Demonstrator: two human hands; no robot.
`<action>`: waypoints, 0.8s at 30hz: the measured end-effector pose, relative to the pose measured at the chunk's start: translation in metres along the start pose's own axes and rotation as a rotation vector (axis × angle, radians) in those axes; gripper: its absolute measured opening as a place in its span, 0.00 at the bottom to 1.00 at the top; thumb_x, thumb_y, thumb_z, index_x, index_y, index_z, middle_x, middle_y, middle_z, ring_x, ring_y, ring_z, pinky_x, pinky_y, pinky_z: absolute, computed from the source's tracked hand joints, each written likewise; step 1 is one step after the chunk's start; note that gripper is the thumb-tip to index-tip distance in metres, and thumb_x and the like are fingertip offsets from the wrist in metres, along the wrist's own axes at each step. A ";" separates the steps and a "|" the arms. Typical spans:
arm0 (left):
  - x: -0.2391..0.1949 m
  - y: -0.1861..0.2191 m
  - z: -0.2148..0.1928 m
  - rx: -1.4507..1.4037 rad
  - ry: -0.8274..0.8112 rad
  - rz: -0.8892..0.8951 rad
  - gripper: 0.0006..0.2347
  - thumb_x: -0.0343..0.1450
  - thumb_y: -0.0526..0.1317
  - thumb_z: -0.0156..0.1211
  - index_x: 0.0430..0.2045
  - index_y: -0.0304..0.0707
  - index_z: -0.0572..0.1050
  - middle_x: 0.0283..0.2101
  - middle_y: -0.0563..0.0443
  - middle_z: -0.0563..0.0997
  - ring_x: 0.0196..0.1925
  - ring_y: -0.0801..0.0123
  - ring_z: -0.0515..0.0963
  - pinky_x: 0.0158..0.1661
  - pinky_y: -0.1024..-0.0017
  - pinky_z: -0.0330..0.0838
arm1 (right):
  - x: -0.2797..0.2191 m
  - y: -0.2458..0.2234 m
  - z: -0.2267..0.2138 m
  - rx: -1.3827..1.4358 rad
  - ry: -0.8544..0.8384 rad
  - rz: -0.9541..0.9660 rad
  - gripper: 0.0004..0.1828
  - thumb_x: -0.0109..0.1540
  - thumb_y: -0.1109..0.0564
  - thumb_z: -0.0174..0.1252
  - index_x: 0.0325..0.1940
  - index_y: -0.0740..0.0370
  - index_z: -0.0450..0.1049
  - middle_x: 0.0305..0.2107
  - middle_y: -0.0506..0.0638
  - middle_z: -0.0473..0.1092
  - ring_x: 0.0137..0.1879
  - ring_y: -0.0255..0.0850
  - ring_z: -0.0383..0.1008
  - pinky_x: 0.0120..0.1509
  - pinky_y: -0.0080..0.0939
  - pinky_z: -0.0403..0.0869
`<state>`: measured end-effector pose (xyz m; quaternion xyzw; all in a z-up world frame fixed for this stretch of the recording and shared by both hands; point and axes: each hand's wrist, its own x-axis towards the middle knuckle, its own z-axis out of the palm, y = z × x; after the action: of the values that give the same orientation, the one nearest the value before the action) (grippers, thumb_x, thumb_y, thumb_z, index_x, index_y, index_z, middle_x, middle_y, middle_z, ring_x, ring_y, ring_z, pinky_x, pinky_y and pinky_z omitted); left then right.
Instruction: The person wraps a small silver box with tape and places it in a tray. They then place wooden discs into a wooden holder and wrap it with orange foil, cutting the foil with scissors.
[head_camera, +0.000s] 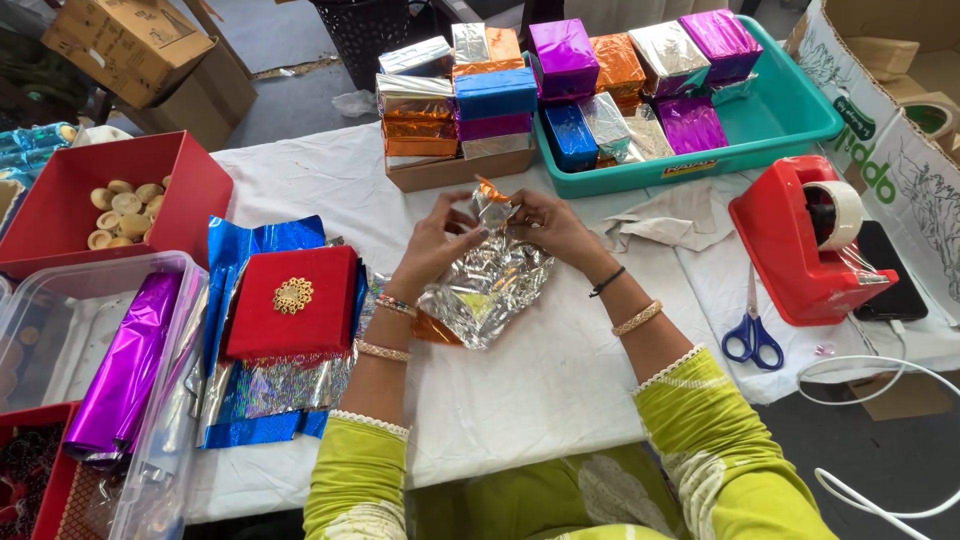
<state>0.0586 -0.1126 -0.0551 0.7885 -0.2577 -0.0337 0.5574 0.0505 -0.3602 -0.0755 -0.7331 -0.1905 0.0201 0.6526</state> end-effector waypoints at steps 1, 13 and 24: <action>0.000 0.001 0.003 -0.001 0.002 -0.002 0.22 0.69 0.45 0.69 0.54 0.38 0.71 0.38 0.52 0.82 0.38 0.79 0.82 0.37 0.79 0.80 | 0.000 -0.003 0.004 0.000 -0.002 0.001 0.22 0.60 0.71 0.62 0.57 0.62 0.67 0.36 0.44 0.73 0.48 0.30 0.76 0.54 0.33 0.78; 0.007 -0.021 0.011 -0.515 0.151 0.048 0.21 0.69 0.24 0.61 0.57 0.33 0.67 0.37 0.50 0.84 0.37 0.74 0.85 0.40 0.77 0.81 | -0.002 -0.016 0.010 -0.052 0.073 0.126 0.07 0.62 0.64 0.65 0.38 0.63 0.72 0.28 0.45 0.74 0.32 0.27 0.73 0.30 0.32 0.73; 0.008 -0.031 0.014 -0.535 0.238 0.101 0.20 0.68 0.23 0.59 0.56 0.32 0.72 0.32 0.52 0.83 0.31 0.79 0.82 0.35 0.79 0.78 | -0.006 -0.018 0.014 0.030 0.022 -0.102 0.05 0.65 0.65 0.63 0.44 0.64 0.76 0.35 0.41 0.74 0.40 0.22 0.72 0.41 0.25 0.73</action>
<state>0.0725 -0.1209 -0.0868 0.5981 -0.2115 0.0201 0.7727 0.0368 -0.3474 -0.0618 -0.7128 -0.2199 -0.0184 0.6658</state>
